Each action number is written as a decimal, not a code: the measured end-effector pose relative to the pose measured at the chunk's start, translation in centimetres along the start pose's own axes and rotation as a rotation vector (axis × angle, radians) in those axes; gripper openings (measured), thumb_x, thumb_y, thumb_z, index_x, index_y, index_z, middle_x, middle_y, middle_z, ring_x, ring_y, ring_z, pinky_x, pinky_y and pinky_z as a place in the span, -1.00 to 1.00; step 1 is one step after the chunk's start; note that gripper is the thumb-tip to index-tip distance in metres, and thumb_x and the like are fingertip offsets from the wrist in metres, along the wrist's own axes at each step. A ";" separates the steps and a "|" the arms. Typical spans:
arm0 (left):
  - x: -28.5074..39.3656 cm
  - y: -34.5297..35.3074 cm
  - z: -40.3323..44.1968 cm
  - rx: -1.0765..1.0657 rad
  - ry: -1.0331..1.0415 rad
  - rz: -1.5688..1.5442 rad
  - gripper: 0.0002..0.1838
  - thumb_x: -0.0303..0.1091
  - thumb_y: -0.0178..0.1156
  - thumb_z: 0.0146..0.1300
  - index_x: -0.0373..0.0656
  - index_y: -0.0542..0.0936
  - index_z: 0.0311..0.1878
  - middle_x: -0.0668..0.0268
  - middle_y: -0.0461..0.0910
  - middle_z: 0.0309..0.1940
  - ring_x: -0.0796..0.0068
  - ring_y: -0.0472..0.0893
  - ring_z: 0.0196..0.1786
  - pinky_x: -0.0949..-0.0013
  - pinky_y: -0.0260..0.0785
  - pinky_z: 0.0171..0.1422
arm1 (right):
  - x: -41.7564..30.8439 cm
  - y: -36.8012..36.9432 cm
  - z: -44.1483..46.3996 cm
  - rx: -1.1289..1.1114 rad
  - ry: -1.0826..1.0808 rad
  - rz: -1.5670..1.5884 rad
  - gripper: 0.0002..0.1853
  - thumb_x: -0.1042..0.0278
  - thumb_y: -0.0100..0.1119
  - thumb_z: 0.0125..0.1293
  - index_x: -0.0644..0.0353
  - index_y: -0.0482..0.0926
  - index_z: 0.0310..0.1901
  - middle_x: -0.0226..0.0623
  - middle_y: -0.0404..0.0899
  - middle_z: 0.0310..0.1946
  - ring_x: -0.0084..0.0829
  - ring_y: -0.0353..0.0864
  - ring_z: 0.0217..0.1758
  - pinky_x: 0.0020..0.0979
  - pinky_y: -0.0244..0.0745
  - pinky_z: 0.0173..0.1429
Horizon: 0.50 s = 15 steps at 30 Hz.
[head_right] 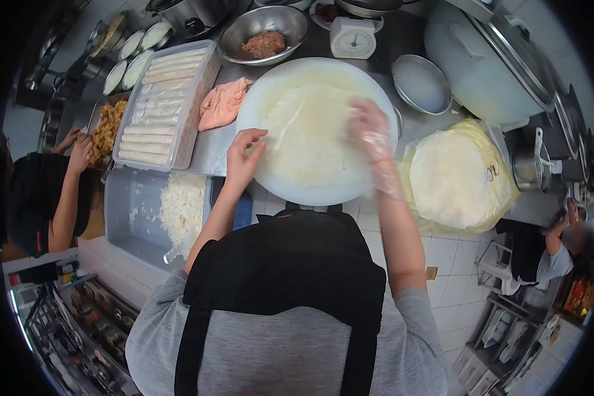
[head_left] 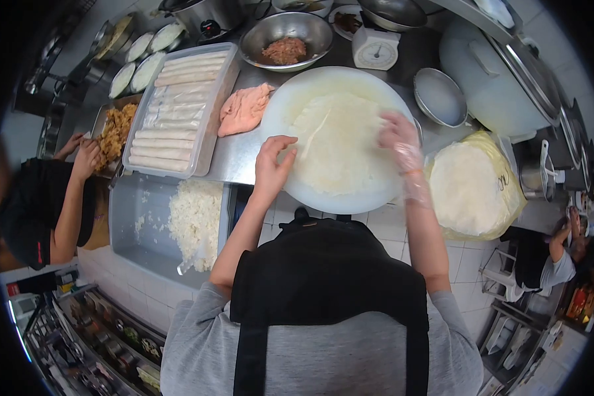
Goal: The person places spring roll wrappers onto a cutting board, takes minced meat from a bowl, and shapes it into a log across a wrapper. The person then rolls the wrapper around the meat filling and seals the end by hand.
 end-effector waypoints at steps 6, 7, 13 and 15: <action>1.6 1.0 0.3 -0.337 0.115 0.051 -0.68 -0.42 0.31 0.00 -0.18 0.59 -0.11 0.24 0.54 -0.15 0.23 0.47 -0.03 0.25 0.32 0.10 | -4.8 3.0 1.7 0.089 -0.079 -0.184 -0.64 0.33 0.23 0.15 0.29 0.51 -0.04 -0.24 0.57 -0.44 -0.42 0.59 -0.34 -0.42 0.49 -0.23; 2.5 1.6 -0.8 -0.452 0.257 0.118 -0.67 -0.41 0.33 -0.02 -0.17 0.59 -0.12 0.25 0.53 -0.16 0.23 0.47 -0.03 0.25 0.32 0.10 | -3.6 -0.3 1.7 0.163 -0.100 -0.393 -0.62 0.29 0.25 0.12 0.30 0.53 -0.05 -0.19 0.59 -0.42 -0.36 0.61 -0.32 -0.39 0.49 -0.20; 3.5 3.6 -2.9 -0.619 0.356 0.268 -0.68 -0.35 0.38 -0.07 -0.09 0.59 -0.17 0.29 0.51 -0.15 0.21 0.46 -0.01 0.20 0.31 0.11 | 1.9 -3.8 -1.3 0.169 0.214 -1.091 -0.68 0.19 0.25 0.03 0.29 0.57 -0.28 -0.06 0.59 -0.42 -0.16 0.62 -0.29 -0.21 0.48 -0.15; 3.3 3.5 -2.7 -0.615 0.369 0.228 -0.68 -0.34 0.38 -0.05 -0.09 0.59 -0.17 0.30 0.51 -0.17 0.24 0.46 -0.02 0.22 0.31 0.11 | 1.8 -2.6 -1.2 0.125 0.220 -1.160 -0.72 0.22 0.22 0.03 0.29 0.57 -0.34 -0.05 0.58 -0.46 -0.15 0.62 -0.30 -0.20 0.47 -0.17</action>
Point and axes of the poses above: each hand's wrist, its own z-axis towards the middle knuckle, its own y-axis out of the palm, x = y × z, the point moved 4 cm from there along z, towards the middle knuckle
